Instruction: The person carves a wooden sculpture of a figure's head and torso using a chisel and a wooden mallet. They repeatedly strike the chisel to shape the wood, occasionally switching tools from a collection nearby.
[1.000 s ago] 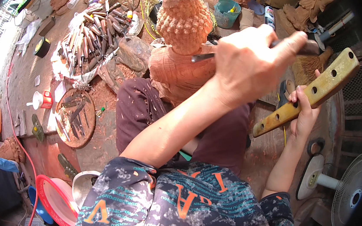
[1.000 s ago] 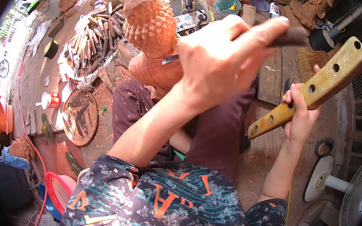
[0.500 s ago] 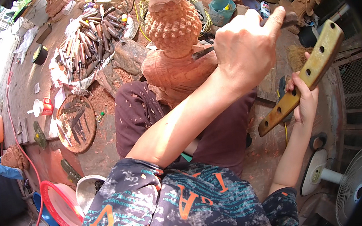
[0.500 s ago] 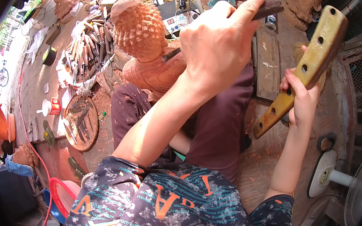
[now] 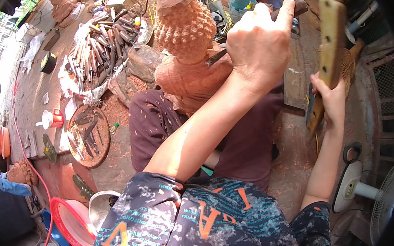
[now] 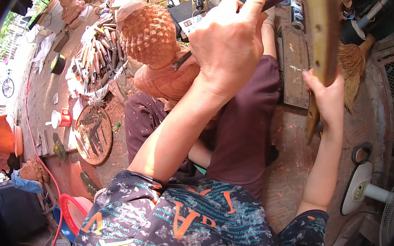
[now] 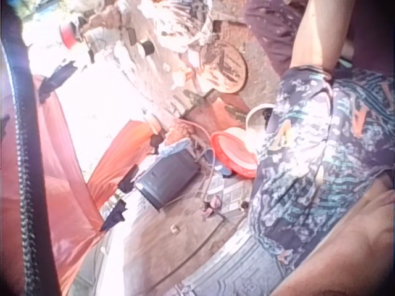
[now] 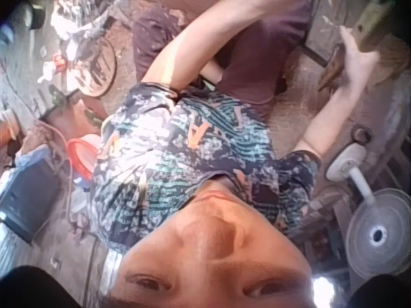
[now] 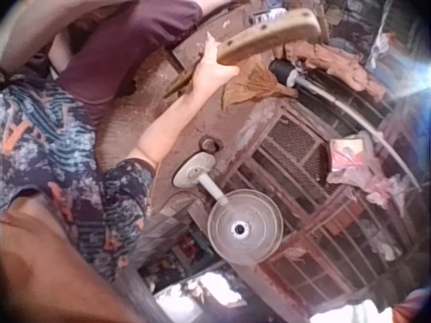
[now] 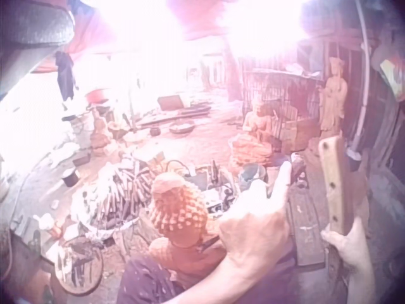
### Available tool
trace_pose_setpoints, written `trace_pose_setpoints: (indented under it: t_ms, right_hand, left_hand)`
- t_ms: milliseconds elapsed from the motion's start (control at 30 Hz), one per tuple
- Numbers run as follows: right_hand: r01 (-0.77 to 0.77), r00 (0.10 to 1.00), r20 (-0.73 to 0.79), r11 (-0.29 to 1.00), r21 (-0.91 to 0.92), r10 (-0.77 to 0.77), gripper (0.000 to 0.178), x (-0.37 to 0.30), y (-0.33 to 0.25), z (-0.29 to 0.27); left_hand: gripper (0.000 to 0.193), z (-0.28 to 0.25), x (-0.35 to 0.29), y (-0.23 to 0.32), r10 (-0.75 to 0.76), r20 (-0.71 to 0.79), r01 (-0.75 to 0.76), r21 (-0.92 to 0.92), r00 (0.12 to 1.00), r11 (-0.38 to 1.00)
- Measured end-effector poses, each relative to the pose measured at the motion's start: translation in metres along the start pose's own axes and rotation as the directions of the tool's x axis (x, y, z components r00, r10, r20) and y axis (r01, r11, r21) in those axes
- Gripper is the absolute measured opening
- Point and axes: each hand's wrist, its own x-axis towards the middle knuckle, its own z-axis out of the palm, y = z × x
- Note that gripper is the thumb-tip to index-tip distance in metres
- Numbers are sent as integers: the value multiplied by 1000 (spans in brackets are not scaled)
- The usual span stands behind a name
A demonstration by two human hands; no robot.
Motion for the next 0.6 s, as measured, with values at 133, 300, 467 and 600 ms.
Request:
trace_pose_setpoints:
  t_ms: [133, 300, 467, 600]
  right_hand:
    - [3, 999, 47, 999, -40, -1, 35, -2, -7, 0]
    - [46, 998, 33, 965, 256, -56, 26, 6, -3, -2]
    - [76, 996, 33, 997, 26, -77, 30, -1, -1, 4]
    - [46, 998, 37, 970, 237, -56, 34, -2, -2, 3]
  left_hand:
    - [39, 0, 0, 0, 4, -17, -4, -2, 1000, 1000]
    - [39, -3, 1, -1, 32, -19, -33, -49, 999, 998]
    - [40, -5, 1, -3, 60, -59, -65, -76, 996, 995]
    - [41, -4, 0, -2, 64, -68, -70, -76, 996, 995]
